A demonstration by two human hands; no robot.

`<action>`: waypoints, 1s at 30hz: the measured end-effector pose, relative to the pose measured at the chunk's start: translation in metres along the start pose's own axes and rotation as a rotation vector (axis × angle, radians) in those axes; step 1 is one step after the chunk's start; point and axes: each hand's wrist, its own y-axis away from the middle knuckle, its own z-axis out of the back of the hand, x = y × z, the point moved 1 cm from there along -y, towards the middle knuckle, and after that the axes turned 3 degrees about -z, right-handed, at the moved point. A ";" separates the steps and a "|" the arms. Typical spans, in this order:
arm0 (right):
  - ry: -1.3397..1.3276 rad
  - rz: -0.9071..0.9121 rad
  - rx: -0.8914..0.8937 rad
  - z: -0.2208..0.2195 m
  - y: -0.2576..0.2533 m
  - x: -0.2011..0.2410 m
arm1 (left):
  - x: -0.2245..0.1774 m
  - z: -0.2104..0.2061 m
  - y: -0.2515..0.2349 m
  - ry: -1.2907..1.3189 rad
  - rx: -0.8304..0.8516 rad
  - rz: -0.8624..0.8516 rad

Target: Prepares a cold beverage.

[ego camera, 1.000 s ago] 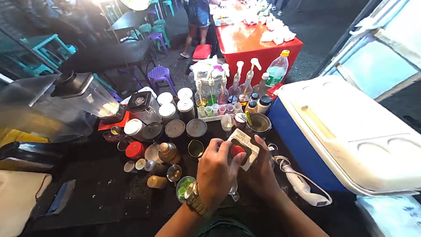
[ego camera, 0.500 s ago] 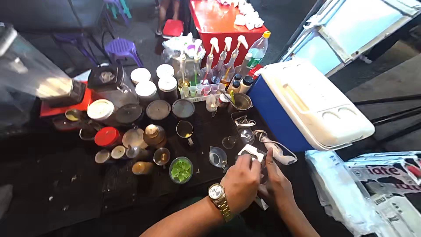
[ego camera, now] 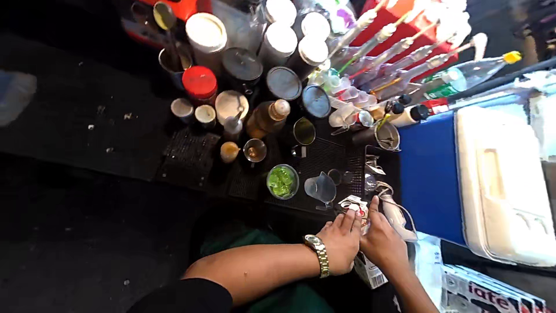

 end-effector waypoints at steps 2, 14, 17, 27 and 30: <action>0.042 0.004 0.034 0.001 -0.007 0.004 | 0.005 -0.001 -0.001 0.047 -0.014 0.021; 0.169 0.044 0.162 0.015 -0.030 0.014 | 0.012 0.005 -0.012 0.211 -0.054 0.083; 0.171 0.053 0.158 0.017 -0.031 0.016 | 0.013 0.006 -0.012 0.218 -0.054 0.083; 0.182 0.063 0.176 0.017 -0.032 0.018 | 0.013 0.008 -0.010 0.199 -0.039 0.091; 0.178 0.062 0.175 0.016 -0.031 0.016 | 0.012 0.007 -0.010 0.200 -0.047 0.087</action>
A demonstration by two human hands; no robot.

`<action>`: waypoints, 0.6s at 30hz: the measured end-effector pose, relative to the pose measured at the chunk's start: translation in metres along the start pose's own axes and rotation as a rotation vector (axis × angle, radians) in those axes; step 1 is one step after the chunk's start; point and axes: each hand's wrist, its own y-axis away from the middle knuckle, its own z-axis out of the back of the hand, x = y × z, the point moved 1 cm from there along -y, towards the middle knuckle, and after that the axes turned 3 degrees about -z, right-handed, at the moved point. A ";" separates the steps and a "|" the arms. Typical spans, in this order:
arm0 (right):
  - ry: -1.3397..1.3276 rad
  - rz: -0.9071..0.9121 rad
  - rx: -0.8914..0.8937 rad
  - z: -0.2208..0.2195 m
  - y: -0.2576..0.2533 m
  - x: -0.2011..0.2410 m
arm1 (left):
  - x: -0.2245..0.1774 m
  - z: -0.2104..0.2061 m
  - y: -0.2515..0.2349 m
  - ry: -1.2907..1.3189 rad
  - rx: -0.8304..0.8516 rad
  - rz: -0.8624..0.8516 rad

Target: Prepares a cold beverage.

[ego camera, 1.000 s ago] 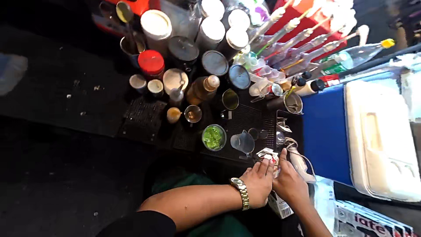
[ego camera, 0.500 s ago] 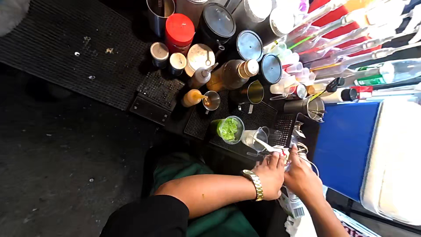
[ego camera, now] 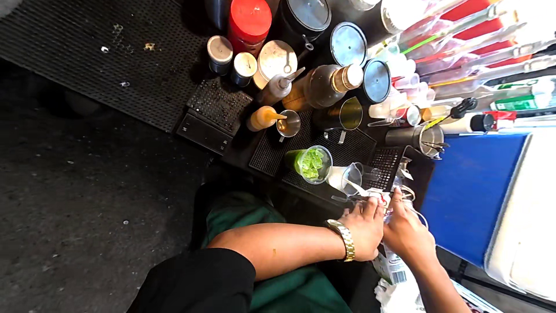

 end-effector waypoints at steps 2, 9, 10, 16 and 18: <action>-0.003 0.001 -0.008 0.000 0.001 0.000 | 0.000 0.000 0.000 0.011 0.001 -0.001; -0.012 0.001 -0.010 -0.002 0.004 0.002 | 0.000 -0.003 0.002 -0.009 0.003 0.007; -0.011 0.002 -0.013 -0.003 0.004 0.002 | 0.000 -0.004 0.002 -0.010 0.002 0.007; -0.035 -0.001 -0.017 -0.005 0.003 0.000 | -0.001 -0.002 0.003 0.002 -0.003 0.005; -0.031 -0.006 -0.016 -0.006 0.003 -0.001 | -0.001 -0.003 0.003 -0.009 -0.004 0.008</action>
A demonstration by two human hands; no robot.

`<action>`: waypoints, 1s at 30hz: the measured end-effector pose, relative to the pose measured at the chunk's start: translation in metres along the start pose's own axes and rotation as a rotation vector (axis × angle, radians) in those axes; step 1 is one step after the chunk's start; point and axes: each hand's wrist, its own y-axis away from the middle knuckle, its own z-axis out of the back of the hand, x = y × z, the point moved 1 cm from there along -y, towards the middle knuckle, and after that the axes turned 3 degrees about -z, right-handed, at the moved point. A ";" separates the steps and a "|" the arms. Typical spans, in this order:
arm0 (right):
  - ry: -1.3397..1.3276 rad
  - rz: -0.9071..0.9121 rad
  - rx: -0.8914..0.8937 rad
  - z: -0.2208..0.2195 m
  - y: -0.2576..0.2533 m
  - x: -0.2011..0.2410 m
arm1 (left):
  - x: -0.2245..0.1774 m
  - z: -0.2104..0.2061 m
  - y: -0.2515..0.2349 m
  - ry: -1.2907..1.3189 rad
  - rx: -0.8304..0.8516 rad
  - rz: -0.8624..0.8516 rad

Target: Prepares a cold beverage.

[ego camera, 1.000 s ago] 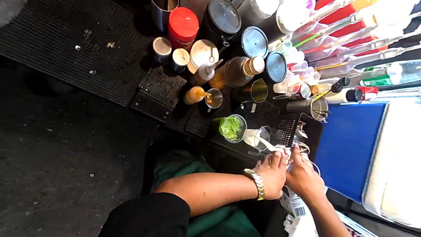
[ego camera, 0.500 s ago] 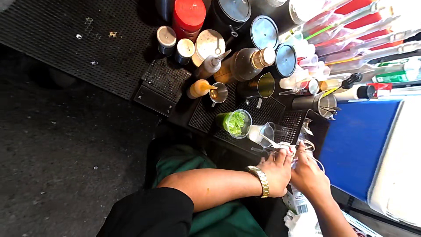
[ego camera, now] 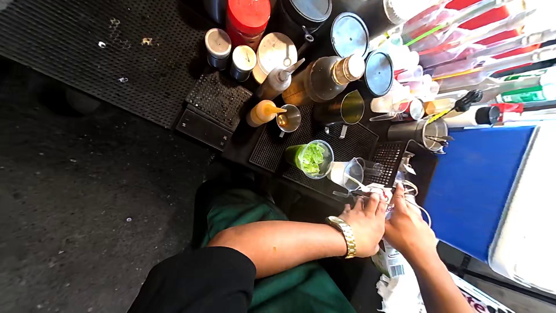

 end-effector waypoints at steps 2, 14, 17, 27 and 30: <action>0.013 0.002 -0.002 -0.001 0.000 -0.001 | 0.000 0.000 -0.001 -0.009 -0.001 0.003; -0.145 0.005 -0.109 -0.012 0.008 -0.007 | -0.005 0.003 0.002 -0.124 -0.015 -0.034; -0.159 0.006 -0.119 -0.011 0.010 -0.007 | -0.006 0.004 0.002 -0.135 -0.016 -0.046; -0.220 0.037 -0.136 -0.014 0.009 -0.021 | -0.010 0.000 -0.004 -0.134 -0.048 -0.090; -0.188 0.043 -0.111 -0.015 0.004 -0.022 | -0.007 -0.002 -0.005 -0.099 -0.048 -0.072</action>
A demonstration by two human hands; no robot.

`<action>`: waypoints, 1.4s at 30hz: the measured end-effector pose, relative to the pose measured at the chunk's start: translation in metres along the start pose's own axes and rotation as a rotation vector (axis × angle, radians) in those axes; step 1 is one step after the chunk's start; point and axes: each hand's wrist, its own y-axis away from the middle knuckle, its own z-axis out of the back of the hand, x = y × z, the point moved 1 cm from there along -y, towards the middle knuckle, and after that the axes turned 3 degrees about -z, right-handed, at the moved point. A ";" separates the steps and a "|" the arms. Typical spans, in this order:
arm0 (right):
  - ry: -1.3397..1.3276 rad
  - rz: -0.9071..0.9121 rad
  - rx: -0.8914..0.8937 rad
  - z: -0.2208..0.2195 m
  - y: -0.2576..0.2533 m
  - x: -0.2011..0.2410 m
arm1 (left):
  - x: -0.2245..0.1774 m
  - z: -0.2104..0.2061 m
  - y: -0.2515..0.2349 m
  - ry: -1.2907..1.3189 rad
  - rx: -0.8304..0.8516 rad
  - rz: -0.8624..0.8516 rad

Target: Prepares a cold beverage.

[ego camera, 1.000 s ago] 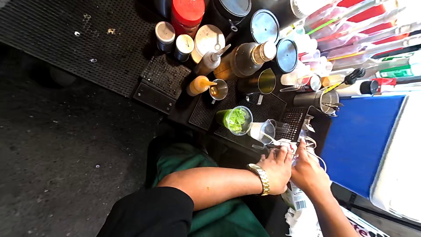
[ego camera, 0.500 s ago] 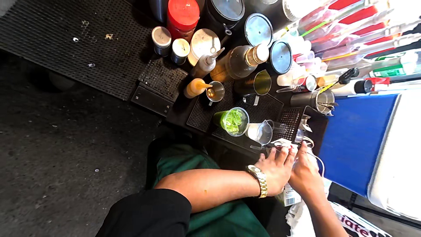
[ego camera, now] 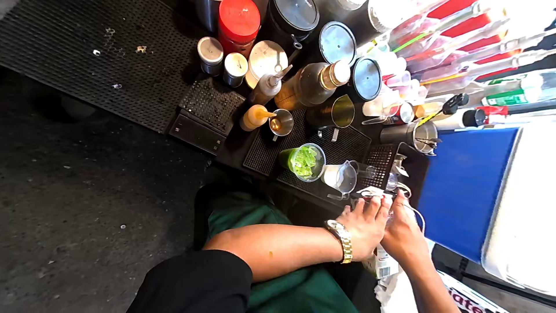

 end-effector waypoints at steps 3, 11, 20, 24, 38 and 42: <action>0.041 0.002 0.023 0.000 -0.004 -0.002 | 0.002 -0.002 -0.001 0.023 -0.013 0.016; 0.146 -0.011 0.068 0.005 -0.008 0.004 | 0.005 -0.004 -0.003 0.032 -0.009 0.024; 0.122 -0.010 0.060 0.007 -0.010 0.007 | 0.004 -0.001 -0.003 0.001 -0.027 0.015; -0.041 0.003 -0.058 0.005 -0.001 0.005 | -0.001 0.006 -0.002 -0.118 -0.087 -0.039; -0.669 0.188 -0.742 0.061 -0.022 0.006 | -0.073 0.077 -0.030 -0.181 -0.300 -0.170; -0.856 0.205 -0.884 0.075 -0.073 0.005 | -0.091 0.135 -0.009 -0.159 -0.611 -0.216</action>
